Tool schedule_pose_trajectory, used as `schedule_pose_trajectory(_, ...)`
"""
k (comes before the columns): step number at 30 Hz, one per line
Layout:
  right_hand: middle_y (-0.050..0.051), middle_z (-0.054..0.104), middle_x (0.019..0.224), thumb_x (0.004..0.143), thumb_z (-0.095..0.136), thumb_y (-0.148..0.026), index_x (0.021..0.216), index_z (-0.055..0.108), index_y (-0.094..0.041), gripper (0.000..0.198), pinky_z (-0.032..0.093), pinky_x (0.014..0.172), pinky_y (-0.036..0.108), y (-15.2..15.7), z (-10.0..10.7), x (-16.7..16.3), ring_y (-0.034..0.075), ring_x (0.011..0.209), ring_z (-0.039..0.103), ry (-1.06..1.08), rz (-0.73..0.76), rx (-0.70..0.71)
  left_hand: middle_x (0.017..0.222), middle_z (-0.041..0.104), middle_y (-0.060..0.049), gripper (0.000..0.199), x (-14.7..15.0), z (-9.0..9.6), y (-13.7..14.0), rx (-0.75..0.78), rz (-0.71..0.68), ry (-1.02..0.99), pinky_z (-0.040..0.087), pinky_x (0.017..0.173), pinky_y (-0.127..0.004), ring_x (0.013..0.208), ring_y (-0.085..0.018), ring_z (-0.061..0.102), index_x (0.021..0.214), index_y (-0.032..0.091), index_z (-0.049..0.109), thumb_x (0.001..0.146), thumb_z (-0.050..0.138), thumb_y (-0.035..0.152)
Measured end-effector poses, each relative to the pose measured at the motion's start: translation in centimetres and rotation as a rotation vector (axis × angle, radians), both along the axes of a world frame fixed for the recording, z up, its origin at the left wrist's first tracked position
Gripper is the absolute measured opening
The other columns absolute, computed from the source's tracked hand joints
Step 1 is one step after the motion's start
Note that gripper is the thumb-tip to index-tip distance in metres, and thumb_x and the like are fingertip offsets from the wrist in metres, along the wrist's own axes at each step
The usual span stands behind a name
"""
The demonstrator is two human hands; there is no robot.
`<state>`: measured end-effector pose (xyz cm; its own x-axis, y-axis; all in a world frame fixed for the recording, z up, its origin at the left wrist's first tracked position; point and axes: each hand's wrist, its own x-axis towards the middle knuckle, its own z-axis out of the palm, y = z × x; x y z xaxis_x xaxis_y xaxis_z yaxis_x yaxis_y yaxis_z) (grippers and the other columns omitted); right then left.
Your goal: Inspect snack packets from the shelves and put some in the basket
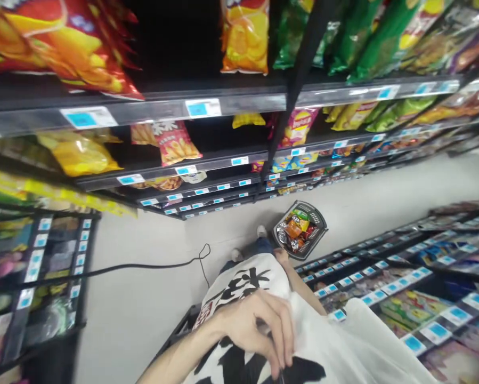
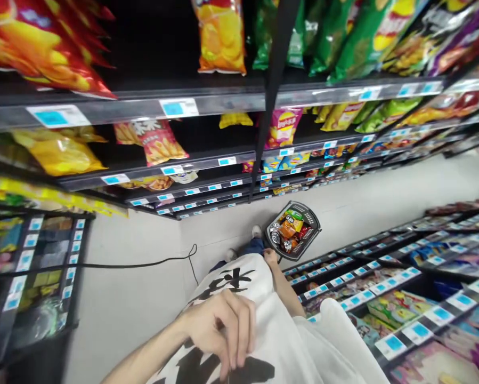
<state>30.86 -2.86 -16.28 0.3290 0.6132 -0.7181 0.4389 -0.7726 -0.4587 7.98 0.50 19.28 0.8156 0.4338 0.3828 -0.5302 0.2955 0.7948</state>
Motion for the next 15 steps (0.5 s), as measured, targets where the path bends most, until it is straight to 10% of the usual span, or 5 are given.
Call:
schedule_pose_trajectory(6,0.006,0.066,0.120,0.097,0.064,-0.032,0.111,0.068,-0.024,0.016,0.057,0.089,0.034,-2.0,0.6,2.5,0.020,0.106,0.065,0.030,-0.071,0.010,0.075,0.070,-0.004,0.019,1.6,4.0,2.8,0.143,0.428,0.132,0.053,0.066,-0.025,0.072,-0.012,0.065,0.077,0.018,0.063,0.092,0.070,0.029)
schedule_pose_trajectory(15,0.006,0.064,0.123,0.096,0.065,-0.036,0.119,0.065,-0.020,0.028,0.057,0.091,0.039,-0.1,-1.4,7.7,0.024,0.109,0.065,0.176,-0.131,-0.024,0.072,0.068,-0.003,0.020,9.4,4.9,5.2,0.255,0.388,0.192,0.052,0.067,-0.028,0.070,-0.014,0.064,0.080,0.019,0.061,0.096,0.063,0.032)
